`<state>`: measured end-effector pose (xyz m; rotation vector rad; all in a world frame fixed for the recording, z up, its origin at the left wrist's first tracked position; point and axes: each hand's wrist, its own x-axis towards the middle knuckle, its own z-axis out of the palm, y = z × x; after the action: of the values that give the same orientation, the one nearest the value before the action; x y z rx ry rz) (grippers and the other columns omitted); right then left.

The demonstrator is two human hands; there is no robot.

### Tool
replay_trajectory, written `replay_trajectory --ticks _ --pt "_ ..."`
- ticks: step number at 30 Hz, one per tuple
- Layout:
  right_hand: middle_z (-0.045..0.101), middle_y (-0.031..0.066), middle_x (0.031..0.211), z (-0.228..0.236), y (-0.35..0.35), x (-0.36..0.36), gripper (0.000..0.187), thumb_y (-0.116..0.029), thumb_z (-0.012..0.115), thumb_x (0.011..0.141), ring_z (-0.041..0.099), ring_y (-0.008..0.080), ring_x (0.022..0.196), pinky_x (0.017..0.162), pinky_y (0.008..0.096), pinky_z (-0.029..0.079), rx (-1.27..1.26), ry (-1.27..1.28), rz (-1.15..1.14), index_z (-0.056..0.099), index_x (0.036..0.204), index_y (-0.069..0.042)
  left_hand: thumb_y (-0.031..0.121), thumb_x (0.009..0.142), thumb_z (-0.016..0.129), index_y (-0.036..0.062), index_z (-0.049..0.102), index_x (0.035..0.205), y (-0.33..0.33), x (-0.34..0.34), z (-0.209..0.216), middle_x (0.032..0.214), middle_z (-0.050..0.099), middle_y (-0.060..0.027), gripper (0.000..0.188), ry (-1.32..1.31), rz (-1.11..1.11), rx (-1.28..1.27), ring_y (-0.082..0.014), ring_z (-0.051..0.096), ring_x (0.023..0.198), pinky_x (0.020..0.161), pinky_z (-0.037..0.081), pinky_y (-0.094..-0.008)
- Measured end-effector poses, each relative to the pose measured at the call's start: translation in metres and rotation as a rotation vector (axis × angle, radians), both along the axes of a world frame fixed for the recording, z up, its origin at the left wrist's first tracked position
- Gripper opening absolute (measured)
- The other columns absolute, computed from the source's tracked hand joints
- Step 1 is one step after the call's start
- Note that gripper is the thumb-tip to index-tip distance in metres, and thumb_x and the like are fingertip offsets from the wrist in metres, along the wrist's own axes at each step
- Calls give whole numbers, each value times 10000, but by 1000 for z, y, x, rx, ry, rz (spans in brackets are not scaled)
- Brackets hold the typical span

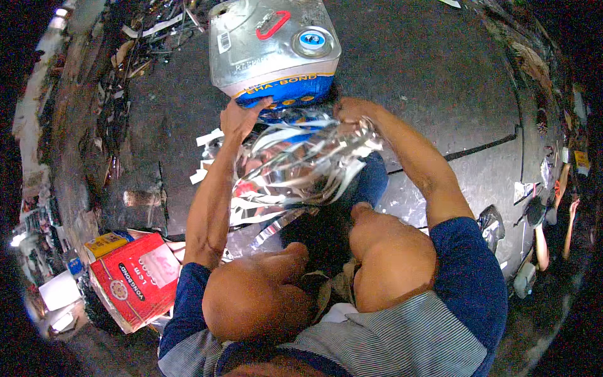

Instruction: The person sits on the floor and repeatedly peels thin metal strips from a red rectangular package, separating them by hand and dropping them onto a pile on the floor.

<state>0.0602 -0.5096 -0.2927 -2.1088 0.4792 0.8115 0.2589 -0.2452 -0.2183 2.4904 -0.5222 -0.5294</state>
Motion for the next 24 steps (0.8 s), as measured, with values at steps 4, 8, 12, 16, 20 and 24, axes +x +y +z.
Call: replay_trajectory --ticks 4,8,12,16,20,24 --pt "731 131 819 -14 9 -22 246 -157 606 688 670 267 722 645 401 530 -38 -61 708 754 851 -47 774 539 763 -25 538 1315 5 0 -2 1259 643 -238 1137 99 8 45 -398 546 1262 1136 311 -440" --pt "728 201 858 -20 10 -38 254 -166 626 675 694 344 747 672 447 542 -175 -86 938 755 843 -27 758 667 699 16 535 1333 22 -10 -18 1192 665 -262 1010 110 -35 -51 -430 613 1155 1000 462 -452" --pt "737 189 894 24 1 -24 321 -216 647 626 696 345 767 688 479 530 -387 196 429 764 858 -26 681 819 591 17 682 1151 58 -7 -32 1087 697 -223 748 -127 -491 247 -405 668 1021 950 469 -475" --pt "735 161 914 9 -6 -35 308 -234 684 628 681 315 798 683 438 520 -139 108 430 740 858 -36 551 902 507 168 772 961 96 -36 -31 1019 698 -228 469 60 -626 364 -403 680 956 863 508 -505" --pt "729 130 975 -50 -6 -71 336 -257 708 630 657 271 853 701 406 501 185 155 517 715 883 -37 519 924 479 174 761 982 115 -62 -20 997 708 -231 450 286 -795 506 -419 683 938 842 534 -505" --pt "719 172 930 -33 -4 -56 344 -258 690 637 657 358 805 707 496 511 -34 -40 793 732 918 -65 424 903 558 84 741 960 121 -57 -28 971 711 -247 390 291 -750 428 -446 677 909 826 538 -497"
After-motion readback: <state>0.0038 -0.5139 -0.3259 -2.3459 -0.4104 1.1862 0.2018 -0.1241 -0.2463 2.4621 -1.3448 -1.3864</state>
